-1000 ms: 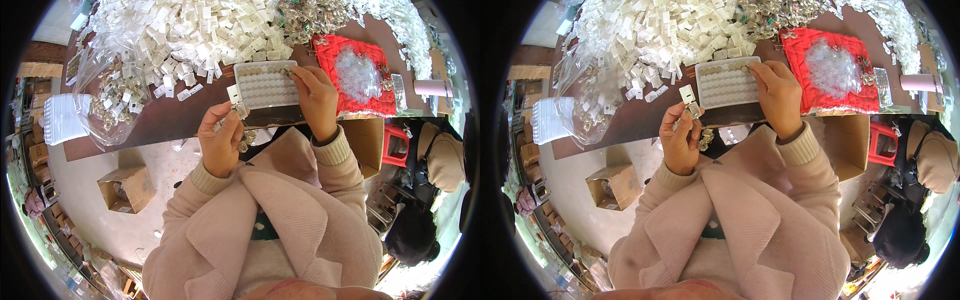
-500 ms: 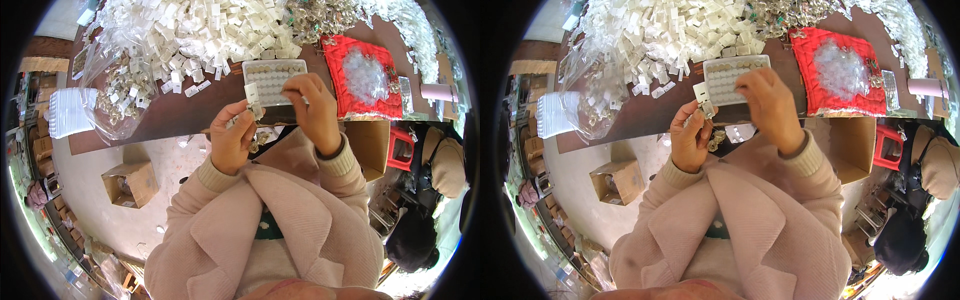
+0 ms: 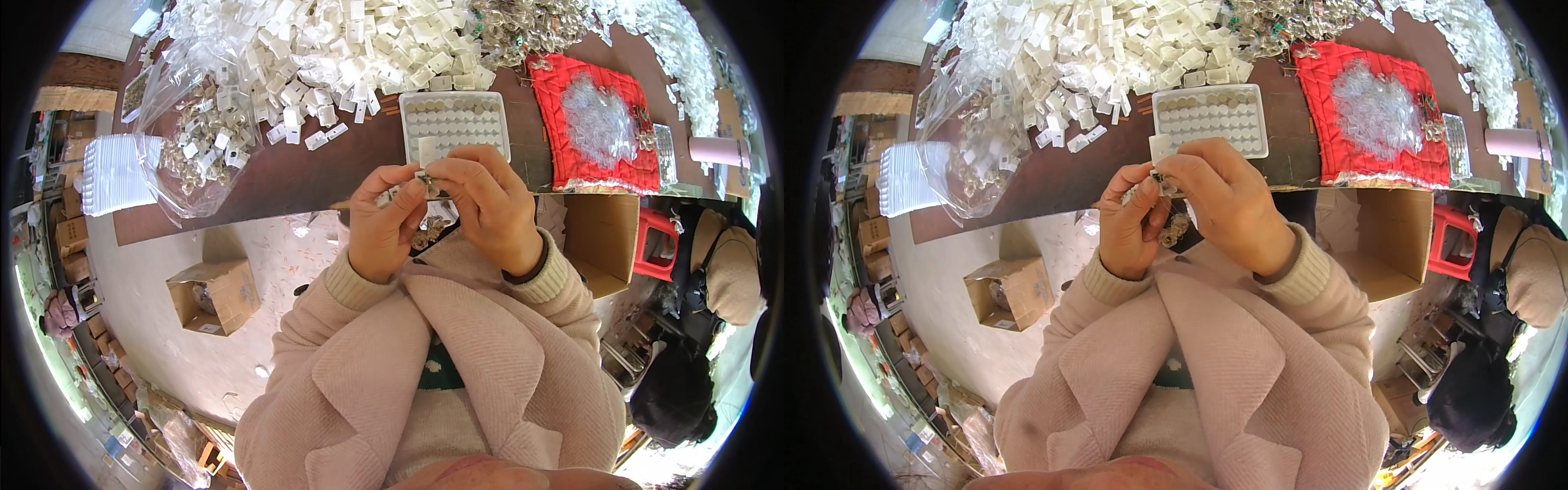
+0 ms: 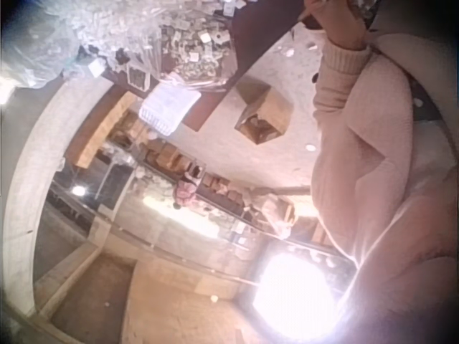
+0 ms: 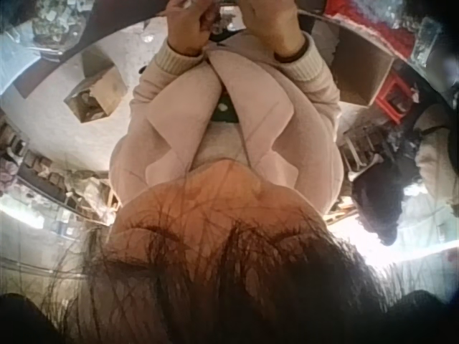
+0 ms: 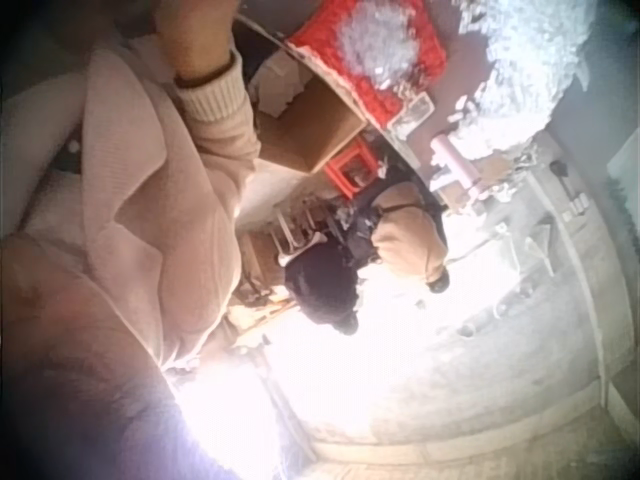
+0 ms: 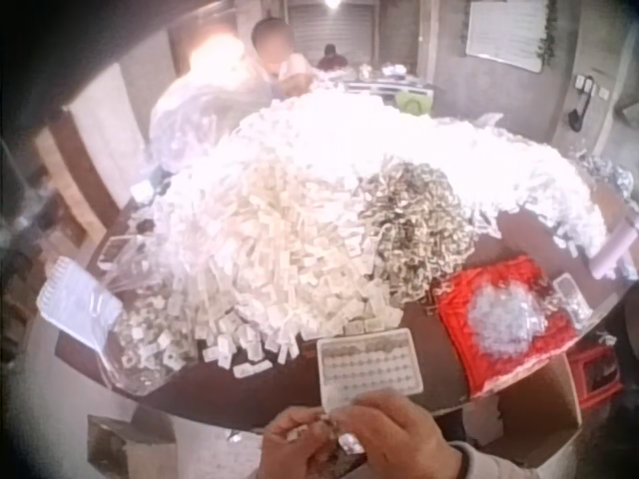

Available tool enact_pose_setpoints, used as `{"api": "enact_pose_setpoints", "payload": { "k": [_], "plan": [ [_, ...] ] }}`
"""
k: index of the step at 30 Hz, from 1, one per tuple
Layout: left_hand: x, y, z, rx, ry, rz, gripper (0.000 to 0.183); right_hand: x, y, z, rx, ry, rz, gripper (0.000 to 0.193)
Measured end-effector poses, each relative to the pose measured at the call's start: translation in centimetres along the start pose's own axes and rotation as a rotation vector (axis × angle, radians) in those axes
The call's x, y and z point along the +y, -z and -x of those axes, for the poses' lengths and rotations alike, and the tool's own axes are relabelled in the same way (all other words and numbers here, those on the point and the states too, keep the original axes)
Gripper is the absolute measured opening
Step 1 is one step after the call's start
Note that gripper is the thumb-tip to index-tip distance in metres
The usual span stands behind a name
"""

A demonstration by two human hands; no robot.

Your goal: The person repeatedly picks small white plastic housings and metal components from a table, inserts the metal parts into the housings, and places the assembled units into a white tray. The person also uses a small flashlight to illuminate the components during assembly.

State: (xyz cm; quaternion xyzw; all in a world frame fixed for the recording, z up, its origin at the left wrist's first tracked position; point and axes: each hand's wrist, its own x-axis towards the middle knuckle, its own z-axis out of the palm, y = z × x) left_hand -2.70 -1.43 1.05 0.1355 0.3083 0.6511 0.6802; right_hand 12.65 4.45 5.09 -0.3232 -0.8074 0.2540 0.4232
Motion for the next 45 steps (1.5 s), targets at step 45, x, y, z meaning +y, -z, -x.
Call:
{"api": "enact_pose_setpoints", "payload": {
  "k": [45],
  "plan": [
    [0.8,1.4,-0.5,0.141,0.034,0.13,0.017,0.0,-1.9,-0.6,-0.032,-0.072,-0.083,0.023]
  ]
}}
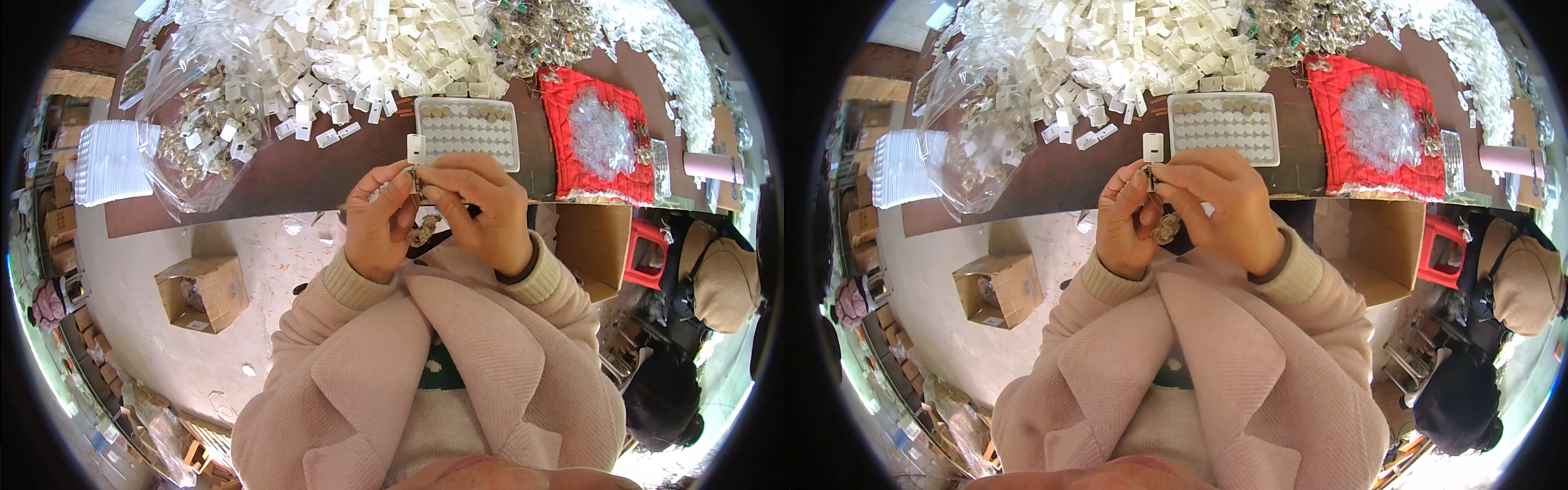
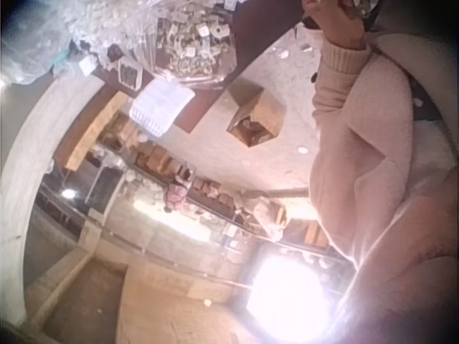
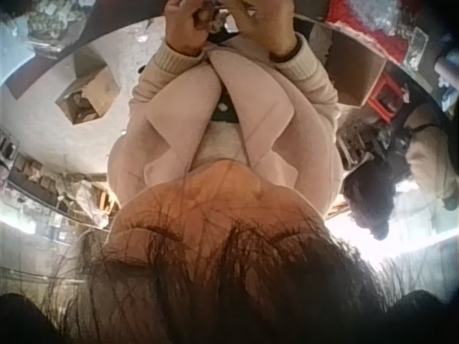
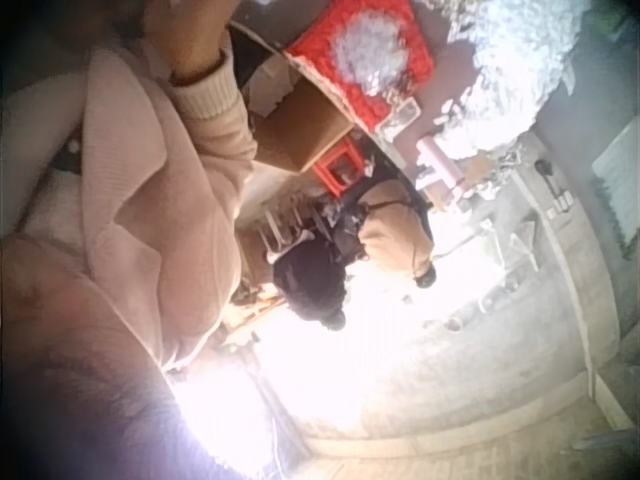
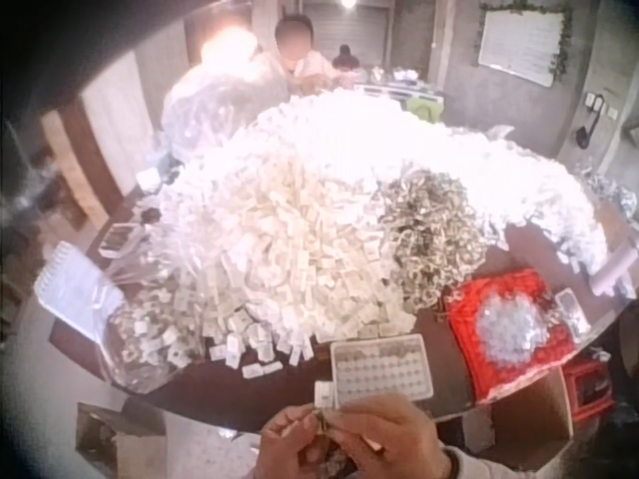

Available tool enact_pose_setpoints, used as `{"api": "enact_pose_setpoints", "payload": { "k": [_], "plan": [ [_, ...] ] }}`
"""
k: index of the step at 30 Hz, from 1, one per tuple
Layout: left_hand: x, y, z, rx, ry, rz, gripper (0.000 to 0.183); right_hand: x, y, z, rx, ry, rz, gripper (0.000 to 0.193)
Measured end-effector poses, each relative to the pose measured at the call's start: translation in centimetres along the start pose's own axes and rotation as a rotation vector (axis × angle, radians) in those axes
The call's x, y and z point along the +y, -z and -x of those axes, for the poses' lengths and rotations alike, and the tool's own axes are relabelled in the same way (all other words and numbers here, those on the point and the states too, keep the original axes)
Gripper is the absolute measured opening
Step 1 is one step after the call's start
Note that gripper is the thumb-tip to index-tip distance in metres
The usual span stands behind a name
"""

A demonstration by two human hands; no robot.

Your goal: The person repeatedly picks small white plastic housings and metal components from a table, inserts the metal parts into the housings, and places the assembled units into a white tray. The person also uses a small flashlight to illuminate the components during assembly.

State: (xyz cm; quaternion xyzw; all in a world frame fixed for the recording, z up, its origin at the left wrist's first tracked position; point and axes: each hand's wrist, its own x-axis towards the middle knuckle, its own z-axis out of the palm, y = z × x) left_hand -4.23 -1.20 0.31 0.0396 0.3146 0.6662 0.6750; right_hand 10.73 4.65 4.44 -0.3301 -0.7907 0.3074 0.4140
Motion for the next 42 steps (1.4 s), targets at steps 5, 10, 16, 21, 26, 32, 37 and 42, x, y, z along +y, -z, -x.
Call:
{"api": "enact_pose_setpoints", "payload": {
  "k": [5,10,16,21,26,32,37,42],
  "plan": [
    [-0.2,0.0,0.0,0.017,0.023,0.003,0.018,-0.3,-0.4,0.8,0.045,0.109,0.076,0.031],
    [-0.2,0.1,0.2,-0.103,0.041,-0.003,0.021,0.1,0.0,0.3,0.183,-0.318,-0.248,0.024],
    [-0.3,0.0,0.5,-0.139,0.166,0.042,0.023,0.6,0.3,0.0,0.061,-0.537,-0.533,0.017],
    [-0.1,-0.3,0.7,-0.21,0.223,0.182,0.028,1.0,0.3,0.3,0.045,0.025,-0.429,0.027],
    [-0.7,-0.9,0.7,-0.199,0.206,0.208,0.029,1.3,0.4,0.4,0.022,0.157,-0.279,0.028],
    [-1.8,-0.2,0.8,-0.135,0.173,0.183,0.018,1.0,-0.8,0.9,0.172,0.133,-0.314,0.029],
    [-2.5,0.4,0.2,-0.272,0.14,0.122,0.027,1.5,0.2,1.9,0.135,0.272,-0.119,0.033],
    [-3.7,-0.5,0.4,-0.17,0.258,0.041,0.017,2.3,1.7,4.0,0.157,0.171,-0.13,0.031]
  ]
}}
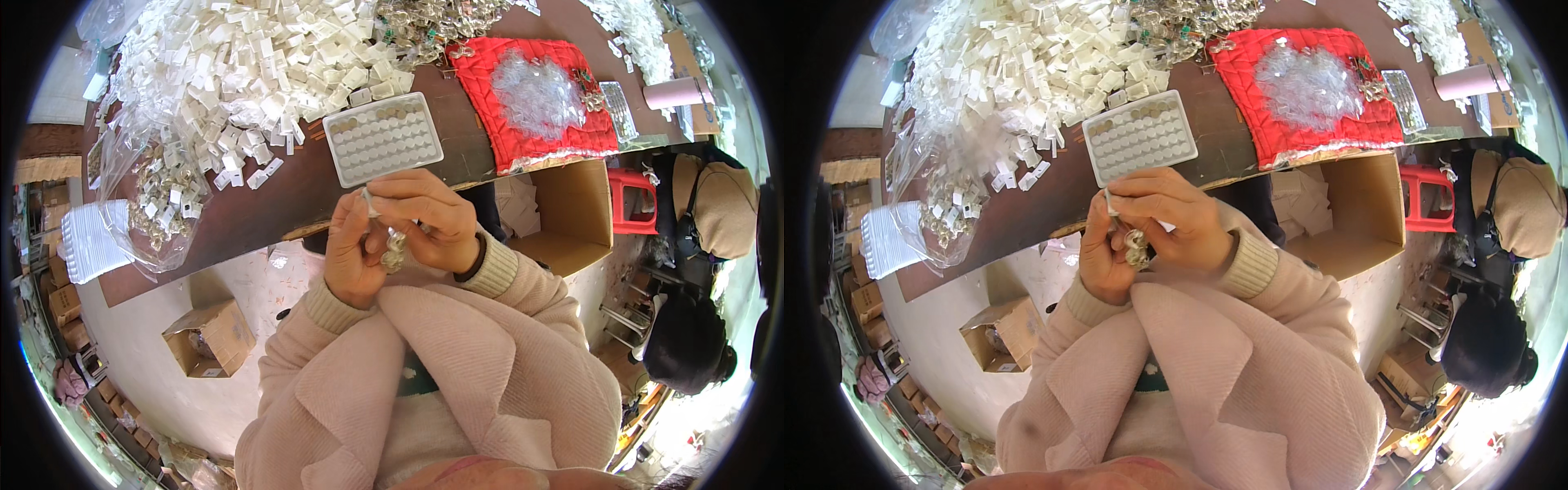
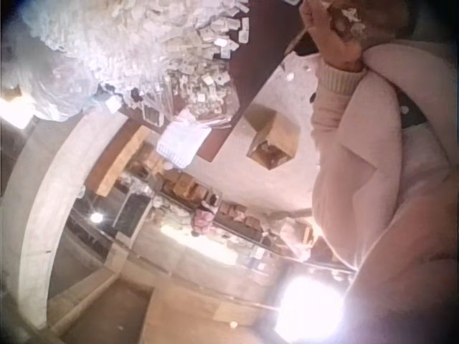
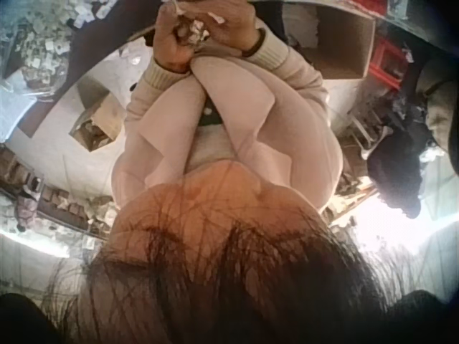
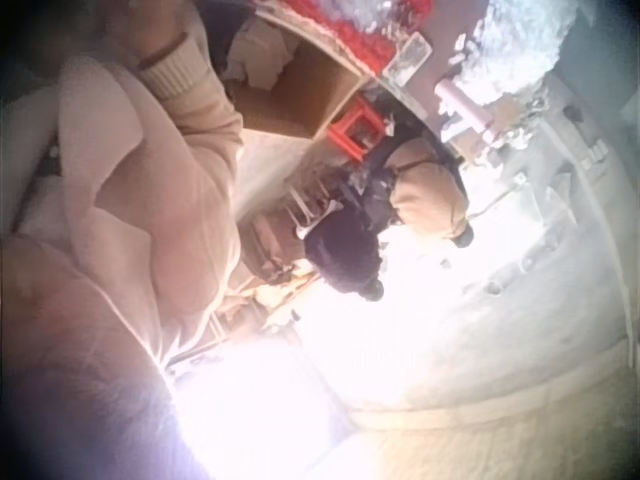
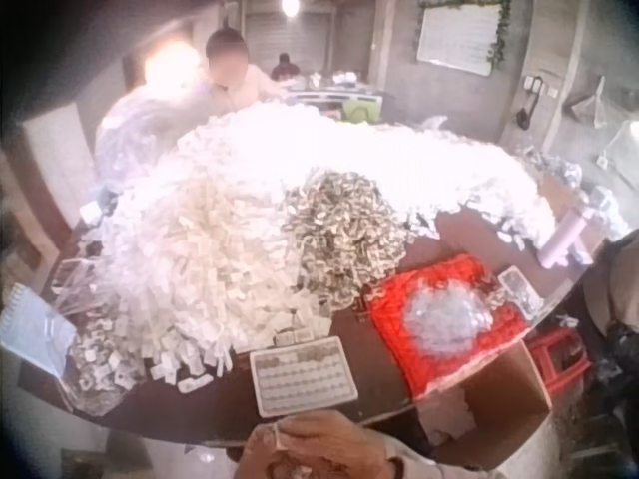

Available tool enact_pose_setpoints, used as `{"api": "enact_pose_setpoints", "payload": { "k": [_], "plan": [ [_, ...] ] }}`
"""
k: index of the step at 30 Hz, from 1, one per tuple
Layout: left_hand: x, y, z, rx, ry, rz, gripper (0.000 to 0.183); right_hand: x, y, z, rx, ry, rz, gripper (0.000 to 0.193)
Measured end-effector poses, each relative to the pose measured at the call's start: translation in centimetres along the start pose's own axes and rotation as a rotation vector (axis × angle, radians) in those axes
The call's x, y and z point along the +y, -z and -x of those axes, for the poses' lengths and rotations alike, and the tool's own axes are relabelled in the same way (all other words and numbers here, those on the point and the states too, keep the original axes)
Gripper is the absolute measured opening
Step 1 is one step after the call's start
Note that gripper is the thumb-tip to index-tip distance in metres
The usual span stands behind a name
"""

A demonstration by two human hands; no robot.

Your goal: The person repeatedly picks small white plastic housings and metal components from a table, inserts the metal parts into the housings, and places the assembled units into a white tray. The person also uses a small flashlight to illuminate the components during assembly.

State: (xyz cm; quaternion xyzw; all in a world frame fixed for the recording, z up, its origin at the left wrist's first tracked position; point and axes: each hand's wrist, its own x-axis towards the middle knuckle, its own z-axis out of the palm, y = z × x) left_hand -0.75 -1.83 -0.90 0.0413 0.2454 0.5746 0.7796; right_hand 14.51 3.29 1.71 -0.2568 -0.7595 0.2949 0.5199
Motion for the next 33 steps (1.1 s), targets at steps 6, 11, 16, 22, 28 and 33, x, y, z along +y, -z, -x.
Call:
{"api": "enact_pose_setpoints", "payload": {
  "k": [6,11,16,22,28,33],
  "plan": [
    [-0.3,-0.2,-0.5,-0.205,0.081,0.192,0.024,-0.1,0.5,0.6,0.052,-0.03,0.028,0.037],
    [-0.7,-1.0,-0.3,0.023,-0.059,-0.133,0.021,0.2,2.4,1.1,-0.086,0.007,0.029,0.041],
    [-0.2,-1.7,-0.2,0.034,-0.024,-0.158,0.013,1.5,7.5,2.1,0.17,-0.172,0.4,0.018],
    [-0.3,-1.2,-0.6,0.035,-0.026,-0.201,0.017,3.9,11.2,3.3,0.183,-0.274,1.034,0.027],
    [0.0,-1.1,-0.5,0.035,-0.029,-0.182,0.017,3.7,10.7,5.0,0.202,-0.268,0.96,0.02],
    [-0.3,-1.2,-0.5,0.043,-0.036,-0.215,0.018,4.2,11.9,3.9,0.268,-0.32,0.886,0.025]
  ]
}}
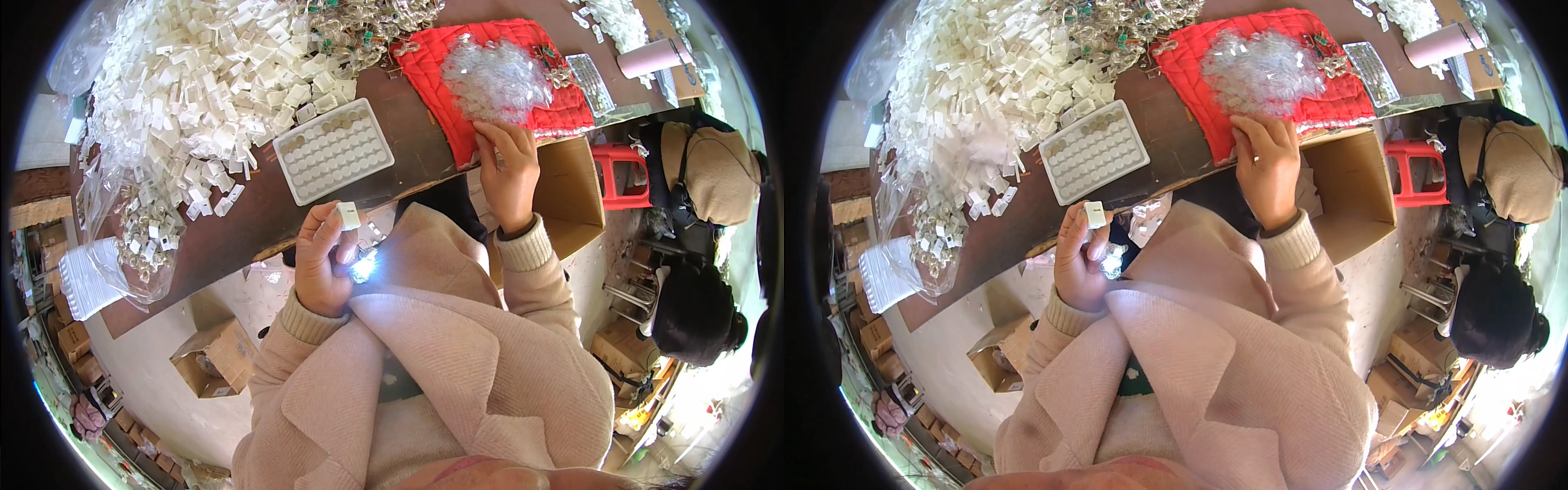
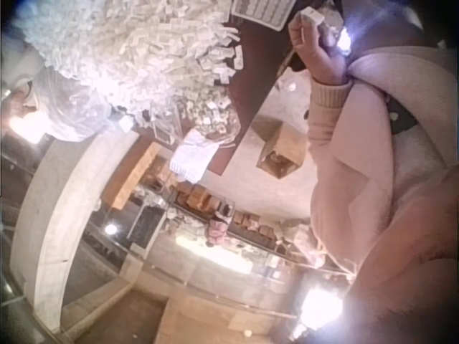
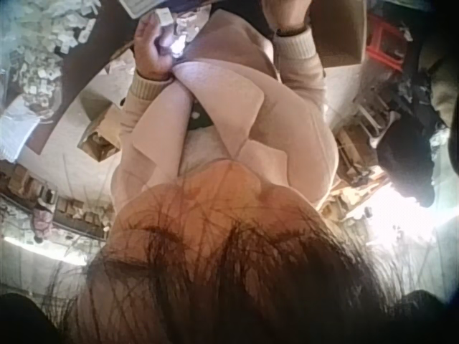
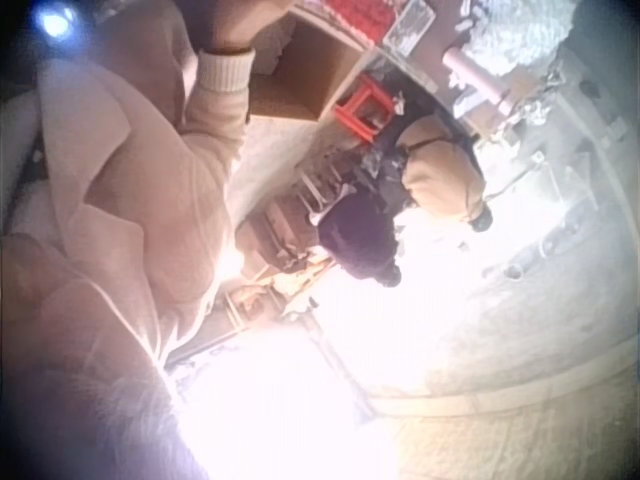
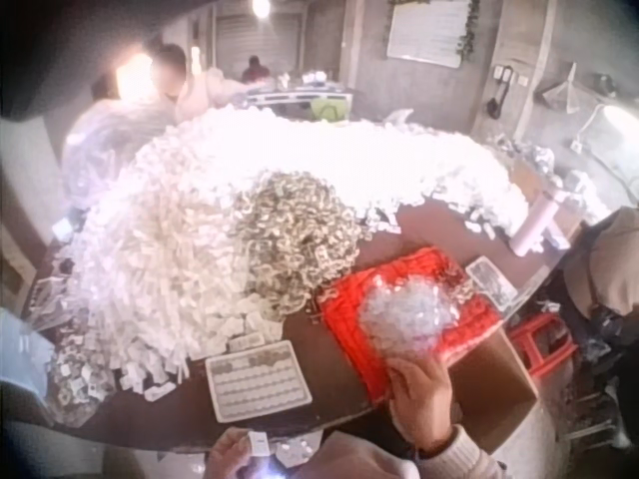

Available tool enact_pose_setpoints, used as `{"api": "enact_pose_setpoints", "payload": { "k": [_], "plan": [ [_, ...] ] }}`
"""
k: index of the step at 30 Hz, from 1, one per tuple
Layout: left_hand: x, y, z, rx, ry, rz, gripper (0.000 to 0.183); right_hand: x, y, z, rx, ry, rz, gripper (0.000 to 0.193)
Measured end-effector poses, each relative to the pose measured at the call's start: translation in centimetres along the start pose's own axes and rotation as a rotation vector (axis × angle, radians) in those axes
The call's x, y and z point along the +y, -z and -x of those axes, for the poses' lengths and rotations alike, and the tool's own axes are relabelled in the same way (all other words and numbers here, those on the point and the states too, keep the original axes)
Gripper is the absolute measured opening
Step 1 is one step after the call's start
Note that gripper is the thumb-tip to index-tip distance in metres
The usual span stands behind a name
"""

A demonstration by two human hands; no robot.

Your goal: The person repeatedly picks small white plastic housings and metal components from a table, inserts the metal parts into the housings, and places the assembled units into a white tray. The person also uses a small flashlight to illuminate the components during assembly.

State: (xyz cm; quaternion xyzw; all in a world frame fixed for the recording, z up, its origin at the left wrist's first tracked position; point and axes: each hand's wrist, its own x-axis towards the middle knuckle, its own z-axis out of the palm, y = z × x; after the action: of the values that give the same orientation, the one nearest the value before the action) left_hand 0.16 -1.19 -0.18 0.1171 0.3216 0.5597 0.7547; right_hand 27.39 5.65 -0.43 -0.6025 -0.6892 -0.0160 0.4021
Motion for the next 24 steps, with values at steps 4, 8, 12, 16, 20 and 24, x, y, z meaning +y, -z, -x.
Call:
{"api": "enact_pose_setpoints", "payload": {
  "k": [4,8,12,16,20,24],
  "plan": [
    [0.0,0.0,0.1,0.006,0.026,0.028,0.017,-0.1,-0.8,-1.1,-0.031,0.112,0.177,0.03],
    [0.1,0.0,0.2,-0.008,-0.021,-0.002,0.016,-0.8,-0.5,-0.4,-0.064,0.124,0.148,0.023],
    [0.0,0.1,0.2,-0.006,0.016,0.008,0.016,-0.5,0.3,-0.2,-0.056,0.039,0.017,0.022],
    [0.0,0.1,0.2,-0.011,0.013,0.008,0.016,0.3,-0.2,-1.4,-0.062,-0.01,-0.037,0.021],
    [0.1,0.1,0.4,-0.011,-0.01,0.008,0.016,0.6,-1.0,-2.1,-0.104,0.008,0.006,0.019],
    [0.1,0.2,0.4,-0.011,0.015,0.053,0.017,0.5,-1.2,-1.6,-0.146,0.023,0.045,0.019]
  ]
}}
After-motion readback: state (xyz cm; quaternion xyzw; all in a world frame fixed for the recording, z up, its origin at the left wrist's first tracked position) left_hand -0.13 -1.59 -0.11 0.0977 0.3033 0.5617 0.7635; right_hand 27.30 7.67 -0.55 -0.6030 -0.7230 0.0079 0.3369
